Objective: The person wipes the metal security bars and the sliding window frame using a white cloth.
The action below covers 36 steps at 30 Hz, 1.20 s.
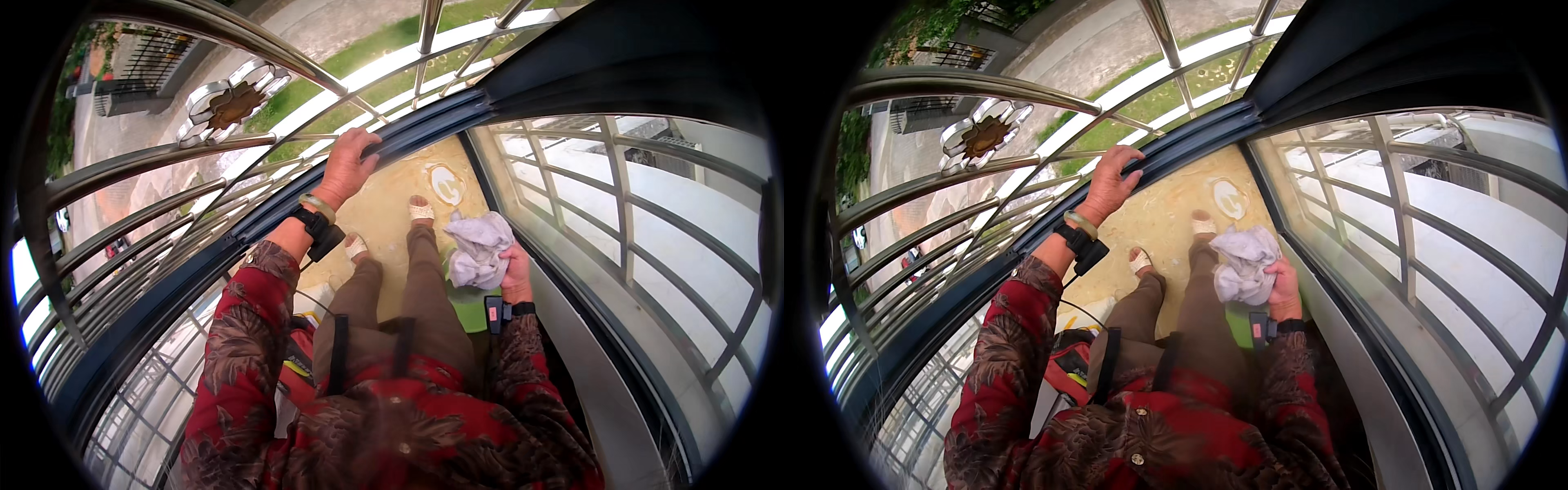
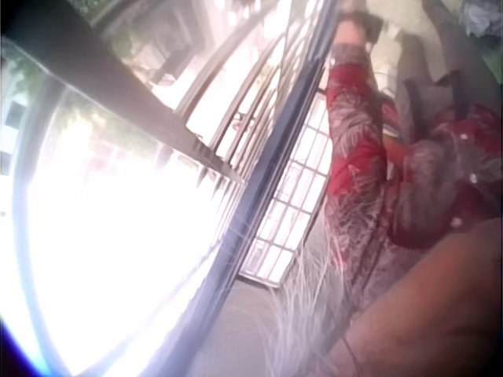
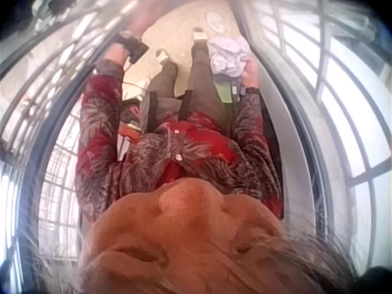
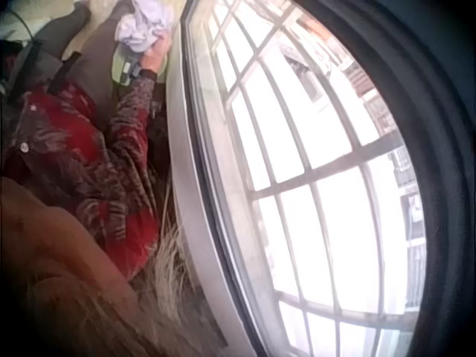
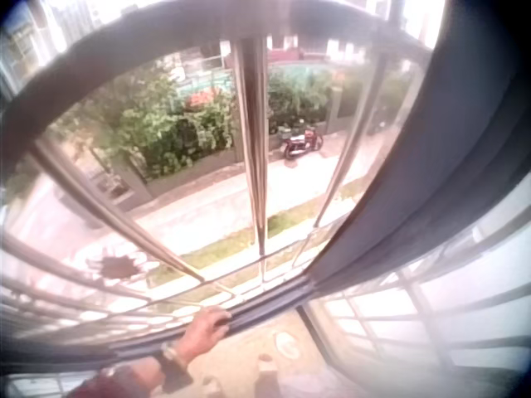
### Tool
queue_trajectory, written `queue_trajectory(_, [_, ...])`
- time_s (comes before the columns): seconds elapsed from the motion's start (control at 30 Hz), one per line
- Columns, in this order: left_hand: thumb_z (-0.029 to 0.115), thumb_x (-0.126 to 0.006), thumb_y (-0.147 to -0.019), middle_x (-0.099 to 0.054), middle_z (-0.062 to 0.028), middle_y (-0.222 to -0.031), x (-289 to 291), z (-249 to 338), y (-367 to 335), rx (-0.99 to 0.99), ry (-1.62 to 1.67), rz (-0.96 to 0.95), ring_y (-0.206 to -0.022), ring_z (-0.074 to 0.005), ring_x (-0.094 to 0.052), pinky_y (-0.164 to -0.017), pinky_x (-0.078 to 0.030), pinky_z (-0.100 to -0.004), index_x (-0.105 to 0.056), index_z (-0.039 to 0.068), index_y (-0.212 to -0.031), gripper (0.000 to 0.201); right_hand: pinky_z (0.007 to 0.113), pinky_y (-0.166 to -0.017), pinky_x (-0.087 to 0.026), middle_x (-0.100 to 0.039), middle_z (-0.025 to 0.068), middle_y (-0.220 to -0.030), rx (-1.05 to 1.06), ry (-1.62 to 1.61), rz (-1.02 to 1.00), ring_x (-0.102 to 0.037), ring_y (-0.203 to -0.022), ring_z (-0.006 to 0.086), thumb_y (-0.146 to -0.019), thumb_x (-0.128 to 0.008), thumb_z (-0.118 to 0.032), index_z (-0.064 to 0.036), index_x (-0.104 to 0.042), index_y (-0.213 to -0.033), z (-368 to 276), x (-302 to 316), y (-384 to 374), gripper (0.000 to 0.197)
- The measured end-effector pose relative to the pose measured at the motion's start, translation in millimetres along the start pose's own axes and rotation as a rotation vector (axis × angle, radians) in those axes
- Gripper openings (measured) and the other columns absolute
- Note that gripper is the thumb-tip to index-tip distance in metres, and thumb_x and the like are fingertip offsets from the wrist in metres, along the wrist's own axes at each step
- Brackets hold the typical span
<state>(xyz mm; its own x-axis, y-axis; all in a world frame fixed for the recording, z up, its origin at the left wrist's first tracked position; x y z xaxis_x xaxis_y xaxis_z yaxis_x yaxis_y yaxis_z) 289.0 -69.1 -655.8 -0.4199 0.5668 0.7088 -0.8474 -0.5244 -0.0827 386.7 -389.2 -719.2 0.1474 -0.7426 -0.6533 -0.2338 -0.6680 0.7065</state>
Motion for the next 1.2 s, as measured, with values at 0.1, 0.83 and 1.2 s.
queue_trajectory(0.1, [0.004, -0.062, -0.066, -0.051, -0.0094, -0.074, -2.2, -19.3, 5.4, 0.26, 0.121, -0.027, -0.069, -0.0244, -0.05, -0.062, -0.043, -0.032, -0.057, 0.005, -0.08, 0.016, 0.042, -0.095, -0.036, -0.049, 0.02, -0.115, 0.007, -0.021, -0.004, -0.048, -0.107, 0.0339, -0.058, -0.039, 0.001, 0.007, -0.037, -0.12, 0.8, -4.7, -0.2, 0.062])
queue_trajectory(0.83, [0.004, -0.048, -0.082, -0.052, -0.0071, -0.1, -10.0, -70.9, 25.4, 1.012, 1.213, 0.357, -0.089, -0.0149, -0.051, -0.075, -0.044, -0.0308, -0.043, 0.009, -0.122, 0.04, 0.043, -0.099, -0.032, -0.046, 0.0205, -0.118, -0.021, -0.053, -0.005, -0.045, -0.11, 0.0349, -0.058, -0.043, -0.006, 0.0043, -0.038, -0.121, 14.3, -21.1, -0.5, 0.064])
queue_trajectory(1.2, [0.031, -0.037, -0.091, -0.052, -0.0054, -0.109, -43.3, 95.5, 150.4, 0.907, 1.32, -0.468, -0.099, -0.0143, -0.049, -0.086, -0.04, -0.0293, -0.045, 0.005, -0.12, 0.039, 0.041, -0.094, -0.038, -0.049, 0.0197, -0.115, 0.004, -0.097, -0.289, -0.05, -0.105, 0.0324, -0.06, -0.042, 0.005, 0.0056, -0.036, -0.121, 7.3, -129.7, 20.5, 0.061])
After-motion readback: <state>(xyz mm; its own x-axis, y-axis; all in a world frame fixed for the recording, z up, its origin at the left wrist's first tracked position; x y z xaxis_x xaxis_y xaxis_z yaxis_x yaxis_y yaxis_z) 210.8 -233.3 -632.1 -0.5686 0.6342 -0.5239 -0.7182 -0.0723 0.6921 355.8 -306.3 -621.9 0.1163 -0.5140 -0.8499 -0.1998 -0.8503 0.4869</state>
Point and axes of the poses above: each hand's wrist, its own y-axis away from the middle knuckle, its own x-axis out of the back of the hand, z = x × y, the point moved 7 cm from there along -y, towards the middle knuckle
